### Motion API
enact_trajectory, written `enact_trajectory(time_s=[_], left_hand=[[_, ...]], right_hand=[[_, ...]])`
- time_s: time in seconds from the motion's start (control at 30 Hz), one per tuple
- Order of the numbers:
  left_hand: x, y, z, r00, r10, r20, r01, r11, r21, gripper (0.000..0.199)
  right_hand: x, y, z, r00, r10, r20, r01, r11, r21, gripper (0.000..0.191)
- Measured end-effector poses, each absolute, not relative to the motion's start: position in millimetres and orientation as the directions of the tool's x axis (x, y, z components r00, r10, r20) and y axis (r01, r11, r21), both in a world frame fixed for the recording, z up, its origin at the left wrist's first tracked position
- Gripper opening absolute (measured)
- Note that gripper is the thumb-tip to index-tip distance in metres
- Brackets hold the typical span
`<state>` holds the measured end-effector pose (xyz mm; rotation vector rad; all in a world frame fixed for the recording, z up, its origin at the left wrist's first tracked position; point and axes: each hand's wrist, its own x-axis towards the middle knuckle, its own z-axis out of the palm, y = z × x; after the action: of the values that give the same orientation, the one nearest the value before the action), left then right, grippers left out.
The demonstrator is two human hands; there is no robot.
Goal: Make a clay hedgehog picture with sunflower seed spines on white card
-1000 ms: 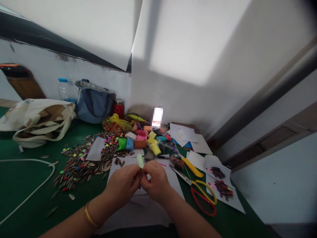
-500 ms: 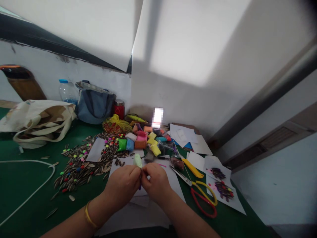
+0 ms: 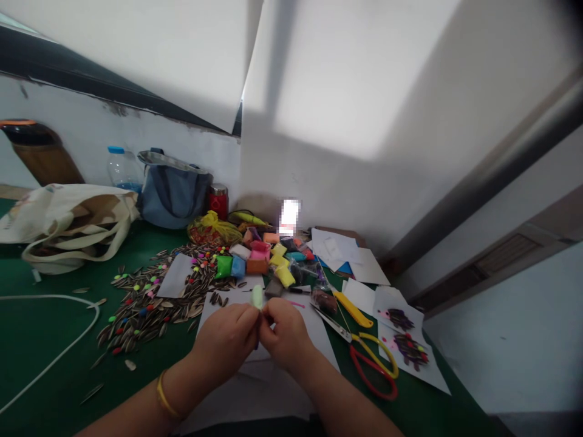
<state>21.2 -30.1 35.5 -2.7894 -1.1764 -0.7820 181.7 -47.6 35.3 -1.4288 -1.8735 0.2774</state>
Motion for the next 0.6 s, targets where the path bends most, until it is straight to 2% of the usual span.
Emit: enact_trajectory(time_s=[0.2, 0.6], left_hand=[[22.5, -31.6, 36.0, 0.541, 0.723, 0.430, 0.707, -0.668, 0.234, 0.015], [24.3, -33.6, 30.3, 0.570, 0.672, 0.473, 0.646, -0.722, 0.248, 0.014]], right_hand=[[182.3, -47.6, 40.0, -0.095, 0.899, 0.427, 0.751, 0.346, -0.562, 0.015], [178.3, -47.8, 34.1, -0.059, 0.887, 0.458, 0.679, 0.372, -0.632, 0.017]])
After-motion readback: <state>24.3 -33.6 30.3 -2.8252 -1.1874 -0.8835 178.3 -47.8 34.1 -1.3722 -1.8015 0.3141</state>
